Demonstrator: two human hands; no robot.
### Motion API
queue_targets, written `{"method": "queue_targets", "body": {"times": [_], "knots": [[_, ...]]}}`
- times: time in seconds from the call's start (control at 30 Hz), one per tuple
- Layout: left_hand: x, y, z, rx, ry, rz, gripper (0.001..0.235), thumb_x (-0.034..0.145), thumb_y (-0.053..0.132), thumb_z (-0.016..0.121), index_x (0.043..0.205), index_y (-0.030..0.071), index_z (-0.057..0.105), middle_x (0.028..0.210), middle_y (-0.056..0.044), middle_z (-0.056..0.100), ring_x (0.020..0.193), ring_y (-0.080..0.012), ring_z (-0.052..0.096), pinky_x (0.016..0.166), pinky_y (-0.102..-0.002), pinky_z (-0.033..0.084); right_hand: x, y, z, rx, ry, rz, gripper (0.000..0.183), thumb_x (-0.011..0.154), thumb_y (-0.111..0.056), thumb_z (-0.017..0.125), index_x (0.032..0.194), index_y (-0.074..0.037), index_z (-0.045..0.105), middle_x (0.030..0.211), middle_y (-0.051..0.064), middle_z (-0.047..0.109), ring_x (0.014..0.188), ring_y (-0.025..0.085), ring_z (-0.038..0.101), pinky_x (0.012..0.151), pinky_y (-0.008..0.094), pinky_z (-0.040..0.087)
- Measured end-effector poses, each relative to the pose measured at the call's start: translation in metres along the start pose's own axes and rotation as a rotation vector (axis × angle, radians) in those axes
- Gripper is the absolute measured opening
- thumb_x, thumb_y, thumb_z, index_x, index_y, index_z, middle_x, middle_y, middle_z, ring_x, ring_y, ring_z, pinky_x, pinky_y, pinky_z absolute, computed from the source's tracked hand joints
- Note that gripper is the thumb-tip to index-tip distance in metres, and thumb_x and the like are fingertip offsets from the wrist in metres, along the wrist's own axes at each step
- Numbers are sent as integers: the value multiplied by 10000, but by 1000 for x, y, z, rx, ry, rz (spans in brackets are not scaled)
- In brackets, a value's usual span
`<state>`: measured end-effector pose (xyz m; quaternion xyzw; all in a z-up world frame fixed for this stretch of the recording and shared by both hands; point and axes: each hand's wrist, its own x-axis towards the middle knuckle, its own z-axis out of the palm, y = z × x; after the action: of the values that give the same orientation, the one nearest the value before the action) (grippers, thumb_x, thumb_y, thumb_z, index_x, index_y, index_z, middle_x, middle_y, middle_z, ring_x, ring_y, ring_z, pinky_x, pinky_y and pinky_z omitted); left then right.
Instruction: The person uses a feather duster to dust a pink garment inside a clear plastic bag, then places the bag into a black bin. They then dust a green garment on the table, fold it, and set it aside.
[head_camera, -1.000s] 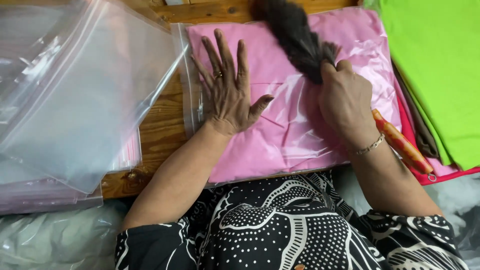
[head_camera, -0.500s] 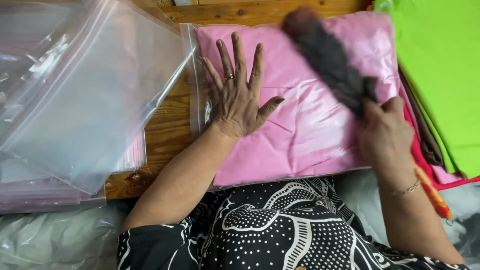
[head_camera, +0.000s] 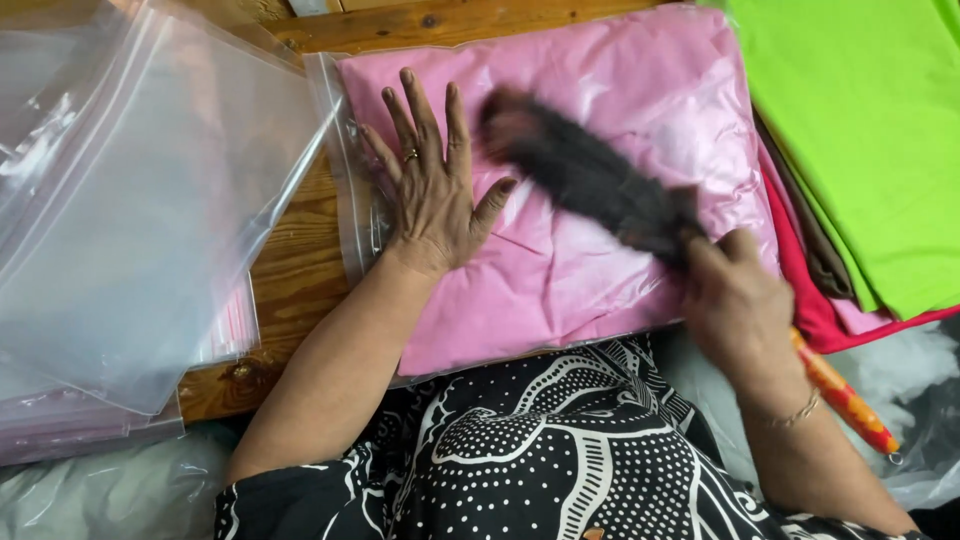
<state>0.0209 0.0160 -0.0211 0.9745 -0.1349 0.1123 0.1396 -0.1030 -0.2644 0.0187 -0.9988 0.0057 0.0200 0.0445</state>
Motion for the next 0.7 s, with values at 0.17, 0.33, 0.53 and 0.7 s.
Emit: {"method": "queue_targets", "body": {"times": [0.17, 0.33, 0.53, 0.7], "knots": [[4, -3, 12, -29, 47, 13, 957, 805, 751, -40, 1525, 123, -97, 1542, -244, -198, 1481, -433, -130, 1129, -699, -148, 40, 61, 9, -79, 353, 153, 272, 944, -167, 532, 1146, -130, 710, 901, 189, 508, 667, 459, 572, 603, 548, 472], [1, -4, 14, -164, 160, 22, 935, 829, 758, -16, 1532, 148, -103, 1563, -203, -201, 1496, -398, -149, 1164, -679, -148, -7, -50, 3, -59, 243, -200, 280, 825, -130, 559, 1102, -109, 595, 937, 118, 513, 518, 365, 531, 346, 472, 402], [-2, -9, 7, -196, 266, 3, 918, 825, 766, -65, 1547, 203, -128, 1579, -177, -231, 1516, -385, -172, 1206, -665, -157, -1, -44, 2, -39, 154, -333, 290, 838, -153, 559, 1125, -113, 568, 831, 75, 455, 537, 274, 528, 338, 416, 396], [-1, -10, 11, -198, 209, 58, 869, 887, 740, -23, 1558, 197, -123, 1561, -192, -267, 1512, -412, -157, 1193, -717, -79, 27, 26, 7, -237, 359, 34, 223, 961, -238, 566, 1139, -159, 677, 921, 131, 498, 553, 399, 569, 439, 525, 459]]}}
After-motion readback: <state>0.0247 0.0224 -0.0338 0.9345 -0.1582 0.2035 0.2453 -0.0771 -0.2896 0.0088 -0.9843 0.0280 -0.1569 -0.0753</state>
